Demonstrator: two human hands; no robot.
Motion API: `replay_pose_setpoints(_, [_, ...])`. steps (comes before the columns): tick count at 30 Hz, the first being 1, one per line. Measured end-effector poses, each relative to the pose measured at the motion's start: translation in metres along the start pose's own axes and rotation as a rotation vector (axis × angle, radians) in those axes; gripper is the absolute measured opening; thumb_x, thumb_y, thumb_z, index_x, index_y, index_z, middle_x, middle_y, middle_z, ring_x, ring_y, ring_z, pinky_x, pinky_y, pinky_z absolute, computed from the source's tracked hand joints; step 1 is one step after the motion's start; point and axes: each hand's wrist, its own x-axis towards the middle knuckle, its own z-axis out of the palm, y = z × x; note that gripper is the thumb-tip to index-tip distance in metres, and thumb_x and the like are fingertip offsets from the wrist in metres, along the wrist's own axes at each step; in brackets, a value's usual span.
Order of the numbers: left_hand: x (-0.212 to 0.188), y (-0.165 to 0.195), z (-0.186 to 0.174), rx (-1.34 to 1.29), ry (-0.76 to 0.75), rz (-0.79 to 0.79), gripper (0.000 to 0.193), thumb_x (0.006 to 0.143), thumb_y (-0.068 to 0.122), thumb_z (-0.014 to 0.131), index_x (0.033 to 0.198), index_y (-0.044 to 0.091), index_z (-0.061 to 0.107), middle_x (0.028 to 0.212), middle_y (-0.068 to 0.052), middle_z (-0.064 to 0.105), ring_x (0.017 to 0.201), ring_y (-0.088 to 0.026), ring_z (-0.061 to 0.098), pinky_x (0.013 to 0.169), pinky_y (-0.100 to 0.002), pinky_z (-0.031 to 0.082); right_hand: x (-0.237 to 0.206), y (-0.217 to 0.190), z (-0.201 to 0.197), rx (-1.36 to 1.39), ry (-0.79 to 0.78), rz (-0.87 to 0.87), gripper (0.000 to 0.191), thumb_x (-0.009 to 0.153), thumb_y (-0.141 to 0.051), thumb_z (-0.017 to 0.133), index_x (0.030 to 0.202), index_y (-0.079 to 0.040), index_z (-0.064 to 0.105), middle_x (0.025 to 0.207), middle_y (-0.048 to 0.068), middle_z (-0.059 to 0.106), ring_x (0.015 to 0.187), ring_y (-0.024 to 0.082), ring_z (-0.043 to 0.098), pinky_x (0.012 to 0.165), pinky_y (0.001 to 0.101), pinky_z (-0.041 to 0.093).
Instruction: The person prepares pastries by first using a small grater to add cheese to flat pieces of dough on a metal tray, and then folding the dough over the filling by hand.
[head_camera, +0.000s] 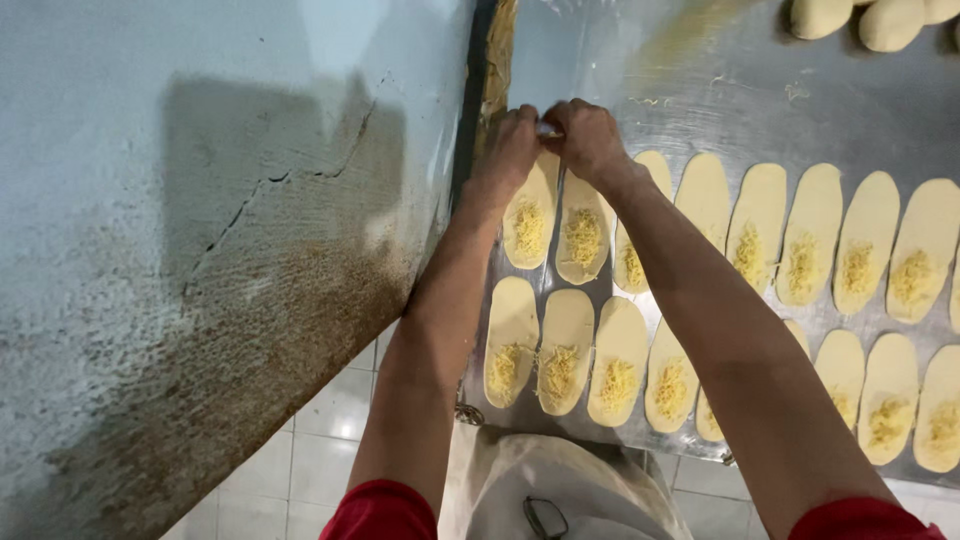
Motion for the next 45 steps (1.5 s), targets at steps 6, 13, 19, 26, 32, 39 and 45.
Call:
replay_pose_setpoints(6, [-0.023, -0.005, 0.000, 0.080, 0.041, 0.088, 0.008, 0.088, 0.003, 0.070, 0.096, 0.000, 0.071, 0.102, -0.025, 0.067, 0.097, -0.042, 0.065, 0.085, -0.050, 0.053, -0.014, 0.000, 0.012, -0.292, 0.087, -0.129, 0.008, 0.092, -0.019, 0.080, 0.090, -0.011, 0.081, 0.089, 0.013, 0.074, 0.069, 0.023, 0.068, 0.066, 0.0378, 0.058])
replay_pose_setpoints(13, [-0.095, -0.006, -0.018, 0.117, -0.085, 0.228, 0.009, 0.098, 0.000, 0.063, 0.101, 0.001, 0.071, 0.101, -0.017, 0.064, 0.089, -0.027, 0.064, 0.078, -0.037, 0.056, -0.093, -0.004, 0.042, -0.229, 0.359, -0.394, 0.007, 0.092, -0.012, 0.082, 0.086, -0.010, 0.079, 0.086, 0.006, 0.075, 0.075, 0.014, 0.065, 0.070, 0.0307, 0.057])
replay_pose_setpoints(19, [-0.178, -0.026, -0.011, 0.089, -0.098, 0.276, 0.011, 0.095, 0.002, 0.069, 0.103, 0.003, 0.077, 0.099, -0.010, 0.065, 0.090, -0.025, 0.062, 0.072, -0.036, 0.057, -0.161, -0.028, 0.085, -0.173, 0.334, -0.382, 0.011, 0.084, -0.017, 0.085, 0.088, -0.008, 0.080, 0.083, 0.006, 0.072, 0.076, 0.018, 0.062, 0.072, 0.0340, 0.055])
replay_pose_setpoints(26, [-0.223, -0.029, -0.002, 0.447, -0.103, 0.402, 0.056, 0.079, -0.004, 0.069, 0.135, 0.000, 0.060, 0.124, -0.013, 0.060, 0.114, -0.026, 0.060, 0.099, -0.041, 0.056, -0.197, -0.042, 0.106, -0.306, 0.305, -0.296, 0.034, 0.076, -0.014, 0.081, 0.108, -0.002, 0.079, 0.093, 0.004, 0.068, 0.089, 0.023, 0.059, 0.083, 0.0376, 0.050])
replay_pose_setpoints(32, [-0.217, -0.045, 0.000, 0.289, -0.284, 0.301, 0.071, 0.080, -0.013, 0.062, 0.149, -0.009, 0.046, 0.139, -0.022, 0.051, 0.128, -0.035, 0.051, 0.108, -0.043, 0.046, -0.194, -0.044, 0.110, -0.302, 0.289, -0.146, 0.022, 0.093, -0.023, 0.081, 0.106, -0.005, 0.078, 0.095, 0.007, 0.067, 0.090, 0.022, 0.060, 0.085, 0.0414, 0.049])
replay_pose_setpoints(39, [-0.199, -0.068, 0.003, 0.398, -0.152, 0.335, 0.051, 0.089, -0.005, 0.064, 0.139, -0.007, 0.055, 0.130, -0.020, 0.058, 0.123, -0.032, 0.054, 0.109, -0.045, 0.044, -0.172, -0.039, 0.100, -0.379, 0.322, -0.189, 0.021, 0.080, -0.010, 0.078, 0.100, -0.004, 0.079, 0.098, 0.006, 0.073, 0.091, 0.023, 0.063, 0.083, 0.0410, 0.050])
replay_pose_setpoints(45, [-0.182, -0.049, -0.031, 0.342, -0.074, 0.330, 0.039, 0.091, 0.007, 0.066, 0.128, -0.003, 0.063, 0.116, -0.016, 0.062, 0.112, -0.033, 0.058, 0.095, -0.044, 0.048, -0.155, -0.036, 0.095, -0.416, 0.276, -0.171, 0.010, 0.079, -0.008, 0.075, 0.088, -0.006, 0.078, 0.092, 0.006, 0.071, 0.089, 0.024, 0.062, 0.084, 0.0413, 0.048])
